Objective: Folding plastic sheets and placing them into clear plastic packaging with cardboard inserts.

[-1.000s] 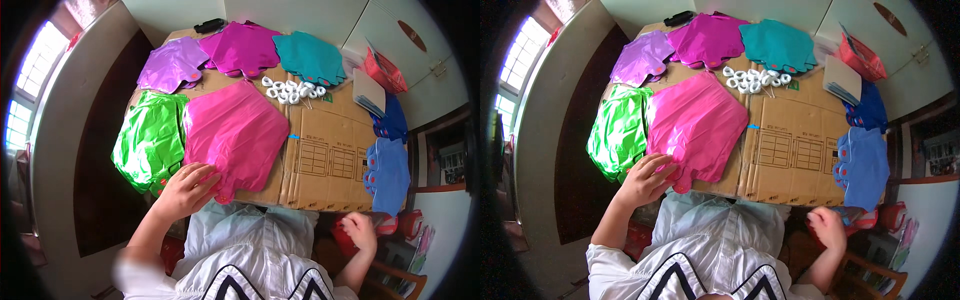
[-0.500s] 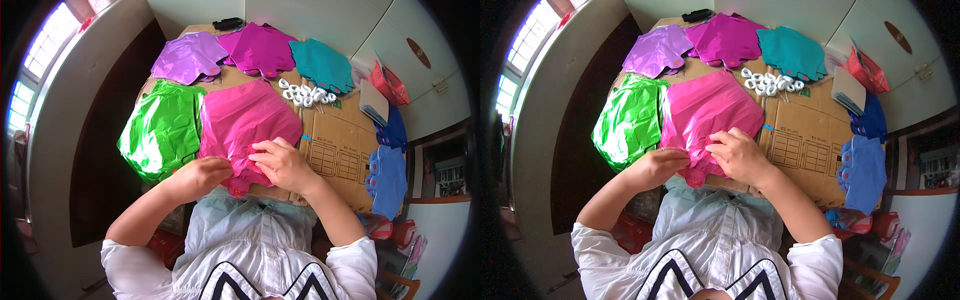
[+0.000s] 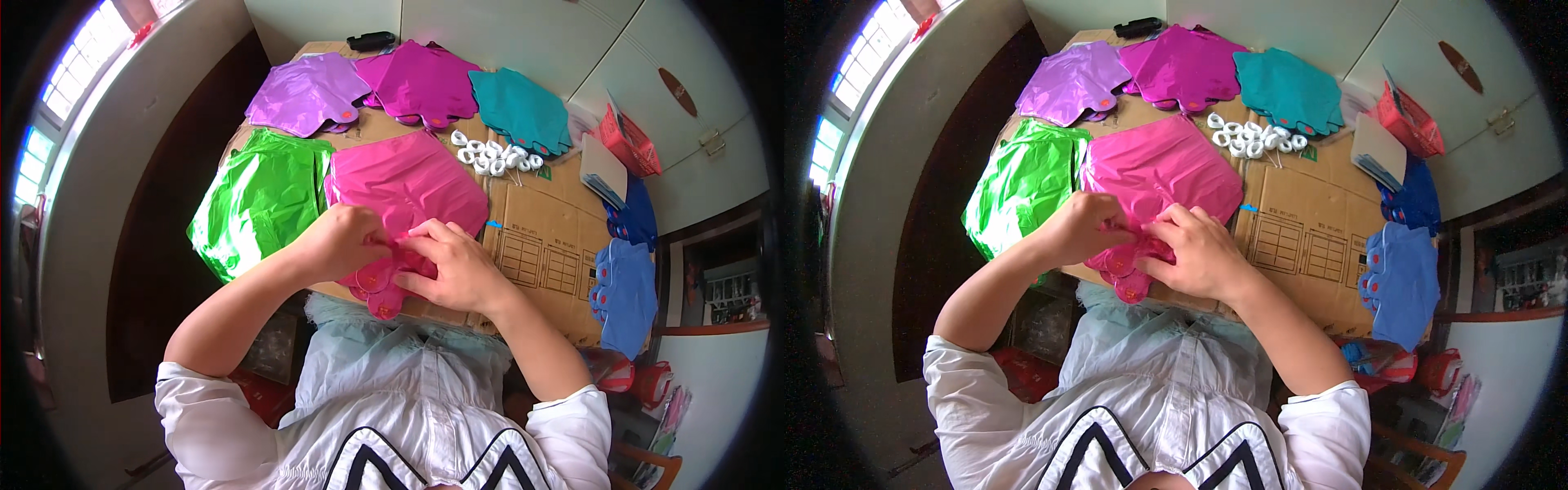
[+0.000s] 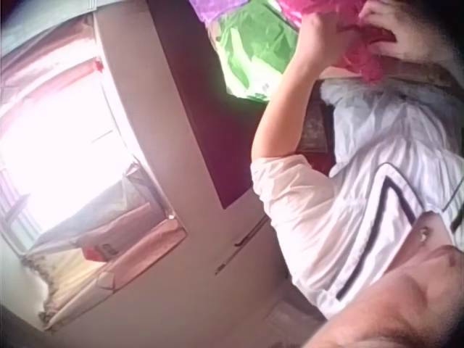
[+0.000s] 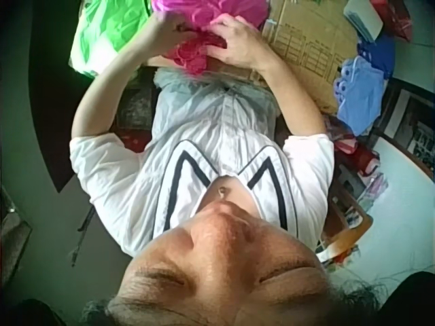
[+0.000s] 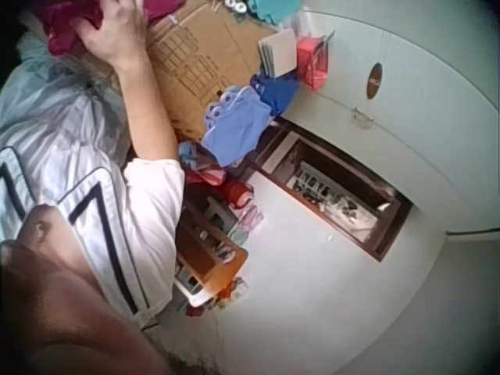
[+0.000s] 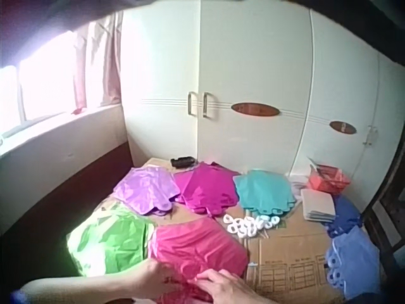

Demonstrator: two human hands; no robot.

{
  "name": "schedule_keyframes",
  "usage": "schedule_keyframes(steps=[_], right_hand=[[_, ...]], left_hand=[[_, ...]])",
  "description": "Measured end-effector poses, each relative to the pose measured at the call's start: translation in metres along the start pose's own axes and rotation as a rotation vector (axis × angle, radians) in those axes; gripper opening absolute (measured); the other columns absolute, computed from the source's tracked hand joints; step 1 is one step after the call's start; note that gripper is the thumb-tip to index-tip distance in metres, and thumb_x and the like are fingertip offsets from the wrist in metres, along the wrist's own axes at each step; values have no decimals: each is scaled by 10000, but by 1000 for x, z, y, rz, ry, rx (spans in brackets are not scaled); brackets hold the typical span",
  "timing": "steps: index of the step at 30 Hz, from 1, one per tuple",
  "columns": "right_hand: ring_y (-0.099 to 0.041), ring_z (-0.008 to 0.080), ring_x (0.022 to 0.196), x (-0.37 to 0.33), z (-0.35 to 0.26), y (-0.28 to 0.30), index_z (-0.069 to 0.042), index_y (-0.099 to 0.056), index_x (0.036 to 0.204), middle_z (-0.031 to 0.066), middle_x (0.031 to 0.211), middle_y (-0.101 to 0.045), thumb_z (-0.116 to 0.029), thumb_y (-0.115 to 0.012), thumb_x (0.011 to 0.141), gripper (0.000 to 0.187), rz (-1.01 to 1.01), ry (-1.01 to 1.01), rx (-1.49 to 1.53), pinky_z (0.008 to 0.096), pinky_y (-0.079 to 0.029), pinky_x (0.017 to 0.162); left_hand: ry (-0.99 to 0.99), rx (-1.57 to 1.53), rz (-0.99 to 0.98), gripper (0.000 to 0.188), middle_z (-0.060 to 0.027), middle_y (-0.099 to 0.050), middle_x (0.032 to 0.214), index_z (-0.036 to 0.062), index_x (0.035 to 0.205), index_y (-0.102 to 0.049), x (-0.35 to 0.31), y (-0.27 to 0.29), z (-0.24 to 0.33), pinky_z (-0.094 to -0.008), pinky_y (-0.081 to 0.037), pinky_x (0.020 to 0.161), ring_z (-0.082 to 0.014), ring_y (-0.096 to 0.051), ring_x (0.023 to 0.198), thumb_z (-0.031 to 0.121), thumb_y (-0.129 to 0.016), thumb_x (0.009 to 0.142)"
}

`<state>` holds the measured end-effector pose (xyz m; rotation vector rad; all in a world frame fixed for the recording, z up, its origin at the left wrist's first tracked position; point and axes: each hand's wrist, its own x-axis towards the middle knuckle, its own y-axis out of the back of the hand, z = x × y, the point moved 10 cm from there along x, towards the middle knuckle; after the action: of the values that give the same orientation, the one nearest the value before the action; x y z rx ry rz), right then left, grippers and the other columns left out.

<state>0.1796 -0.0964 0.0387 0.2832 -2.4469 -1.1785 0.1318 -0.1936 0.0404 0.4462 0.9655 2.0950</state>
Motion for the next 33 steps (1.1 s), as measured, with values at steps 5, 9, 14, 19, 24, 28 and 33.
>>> schedule_keyframes(steps=[5, 9, 14, 19, 24, 28, 33], right_hand=[[-624, 353, 710, 15, 23, -5, -41, -685, 883, 186, 842, -630, -220, -674, 820, 191, 125, -156, 114, 451, -500, 680], [-517, 66, 534, 5, 104, -20, -43, -664, 667, 29, 658, -661, -186, -712, 852, 239, 173, -645, 668, 264, -426, 511], [-636, 162, 811, -33, 160, 135, -4, -663, 998, 81, 950, -673, -157, -767, 799, 272, 991, -442, 1108, 316, -518, 746], [-662, 209, 898, -99, 81, 240, 25, -669, 945, 108, 996, -684, -110, -689, 849, 167, 771, -274, 259, 360, -529, 814], [-569, 360, 1026, -144, 77, 90, -60, -616, 1026, 156, 1023, -607, -86, -692, 651, 383, -151, -1, -501, 480, -449, 906], [-533, 361, 1072, -154, 78, 78, -87, -607, 1099, 165, 1079, -580, -245, -725, 662, 479, -228, -68, -458, 474, -432, 939], [-530, 309, 916, -131, 60, 98, -137, -552, 1293, 119, 961, -559, -468, -668, 783, 620, -244, -101, -349, 429, -435, 836]], left_hand=[[-353, 162, 341, 288, -85, -622, 920, 71, 962, -643, 11, 19, 42, -383, -477, 718, -270, -613, 838, 94, -766, 702], [-676, 481, 625, 360, -75, -578, 1063, 98, 1030, -638, -36, 21, 62, -473, -449, 849, -325, -559, 984, 164, -777, 705], [-208, 301, 271, 536, -126, -538, 1178, 90, 1152, -625, -6, -10, -2, -443, -387, 1005, -330, -467, 1172, 311, -803, 697], [-79, 310, 257, 562, -127, -537, 1184, 112, 1155, -634, -7, -7, -7, -446, -375, 1014, -325, -473, 1169, 326, -818, 669], [-56, 268, 277, 546, -122, -549, 1172, 101, 1139, -651, -2, -8, -9, -446, -340, 1032, -323, -471, 1175, 374, -791, 687], [-115, 191, 360, 464, -135, -563, 1183, 92, 1119, -659, -17, 4, -8, -457, -345, 1037, -334, -487, 1175, 310, -769, 725], [-20, 108, 534, 344, -136, -603, 1125, 46, 1053, -657, -62, 36, -22, -410, -455, 923, -327, -573, 1058, 48, -751, 722]])
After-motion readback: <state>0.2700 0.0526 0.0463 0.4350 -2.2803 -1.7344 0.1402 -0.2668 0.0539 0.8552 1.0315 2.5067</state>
